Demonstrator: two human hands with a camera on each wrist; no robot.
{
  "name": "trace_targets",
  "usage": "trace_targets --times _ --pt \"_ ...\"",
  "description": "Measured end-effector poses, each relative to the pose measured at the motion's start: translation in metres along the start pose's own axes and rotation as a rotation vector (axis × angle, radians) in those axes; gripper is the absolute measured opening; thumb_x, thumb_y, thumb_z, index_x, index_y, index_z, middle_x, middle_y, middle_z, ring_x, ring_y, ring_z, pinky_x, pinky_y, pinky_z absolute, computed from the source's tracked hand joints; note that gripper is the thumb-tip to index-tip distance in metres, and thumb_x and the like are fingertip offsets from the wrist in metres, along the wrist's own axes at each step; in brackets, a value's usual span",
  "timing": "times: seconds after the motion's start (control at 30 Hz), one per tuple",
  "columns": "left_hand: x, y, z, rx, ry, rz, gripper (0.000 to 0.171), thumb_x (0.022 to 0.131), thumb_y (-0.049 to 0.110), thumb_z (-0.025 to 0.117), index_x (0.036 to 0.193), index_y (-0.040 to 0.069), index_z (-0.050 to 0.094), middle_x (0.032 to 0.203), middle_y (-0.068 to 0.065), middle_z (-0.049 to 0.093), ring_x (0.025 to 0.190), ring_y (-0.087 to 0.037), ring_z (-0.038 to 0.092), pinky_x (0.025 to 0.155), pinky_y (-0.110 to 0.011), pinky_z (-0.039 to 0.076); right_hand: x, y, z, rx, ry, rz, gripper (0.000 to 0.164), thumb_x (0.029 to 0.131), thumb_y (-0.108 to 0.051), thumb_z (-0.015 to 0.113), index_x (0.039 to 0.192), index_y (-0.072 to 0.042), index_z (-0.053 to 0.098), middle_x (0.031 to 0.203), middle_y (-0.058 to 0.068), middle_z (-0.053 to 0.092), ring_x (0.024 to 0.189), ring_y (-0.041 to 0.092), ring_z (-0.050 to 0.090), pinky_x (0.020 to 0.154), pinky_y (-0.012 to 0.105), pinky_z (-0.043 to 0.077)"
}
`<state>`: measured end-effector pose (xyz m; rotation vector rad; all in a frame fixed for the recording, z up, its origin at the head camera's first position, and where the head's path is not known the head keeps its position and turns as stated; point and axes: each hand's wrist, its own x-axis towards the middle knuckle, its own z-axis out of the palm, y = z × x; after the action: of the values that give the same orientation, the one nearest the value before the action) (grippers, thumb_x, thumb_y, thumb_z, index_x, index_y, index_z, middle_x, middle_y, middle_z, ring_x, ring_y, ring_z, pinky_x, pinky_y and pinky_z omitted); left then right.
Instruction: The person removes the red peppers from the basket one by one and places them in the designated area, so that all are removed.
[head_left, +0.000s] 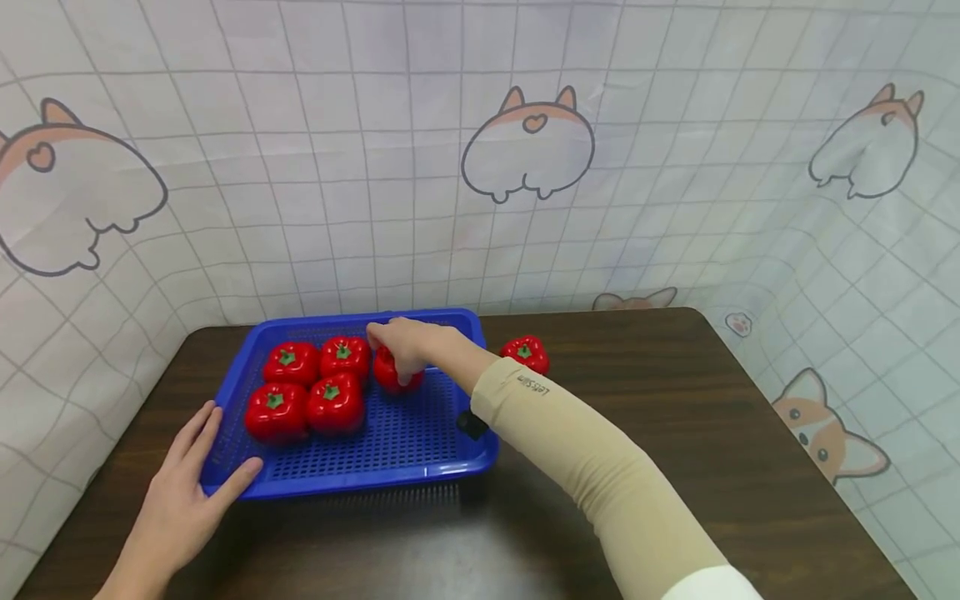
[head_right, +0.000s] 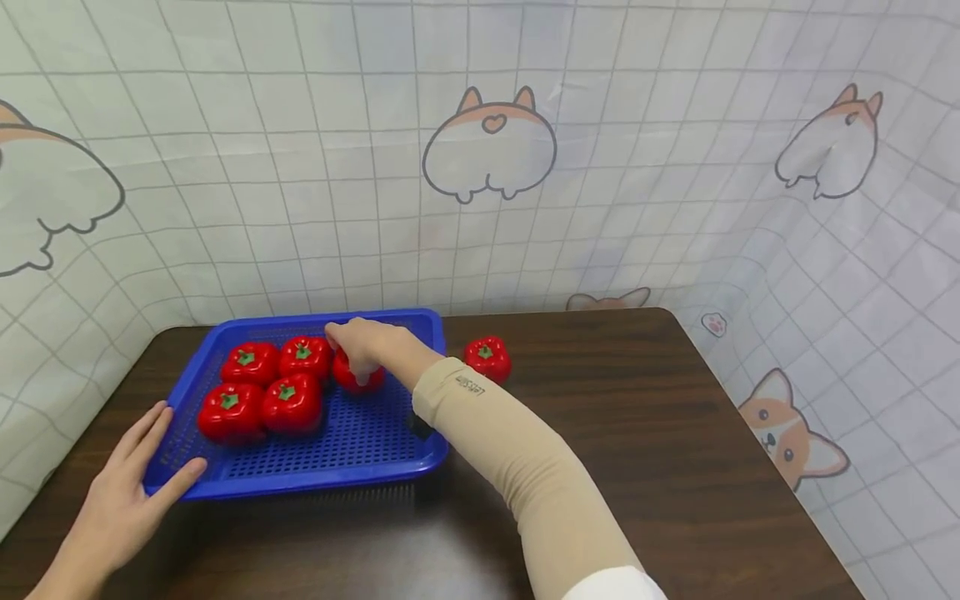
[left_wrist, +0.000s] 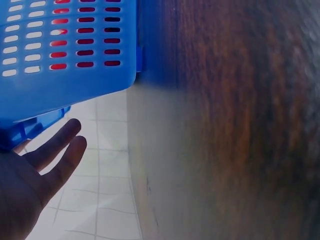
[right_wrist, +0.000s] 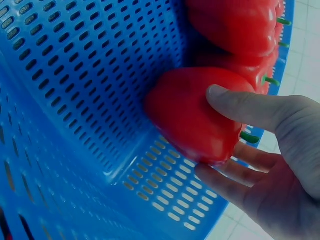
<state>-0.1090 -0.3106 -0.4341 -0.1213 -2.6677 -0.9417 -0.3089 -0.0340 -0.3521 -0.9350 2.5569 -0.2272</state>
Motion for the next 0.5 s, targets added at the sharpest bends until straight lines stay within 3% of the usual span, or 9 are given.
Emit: trace_targets --times 0.2,0.5 --pt "0.0012 0.0007 -0.0001 -0.005 -0.006 -0.010 0.086 0.096 0.031 0.073 0.162 0.003 0.025 0.167 -0.019 0.021 0.143 -0.058 0.028 0.106 -0.077 0.026 0.0004 -0.0001 0.0015 -0.023 -0.002 0.007 0.065 0.086 -0.002 0.082 0.139 -0.020 0.049 0.132 0.003 0.056 0.110 0.015 0.053 0.075 0.026 0.056" --pt "0.0000 0.0017 -0.0015 -0.024 0.007 -0.007 0.085 0.096 0.032 0.073 0.161 0.003 0.026 0.167 -0.019 0.022 0.142 -0.057 0.028 0.107 -0.077 0.025 -0.0027 -0.0037 0.0005 -0.047 0.004 -0.014 0.064 0.084 -0.003 0.085 0.136 -0.017 0.051 0.126 0.003 0.058 0.112 0.017 0.054 0.083 0.031 0.057"
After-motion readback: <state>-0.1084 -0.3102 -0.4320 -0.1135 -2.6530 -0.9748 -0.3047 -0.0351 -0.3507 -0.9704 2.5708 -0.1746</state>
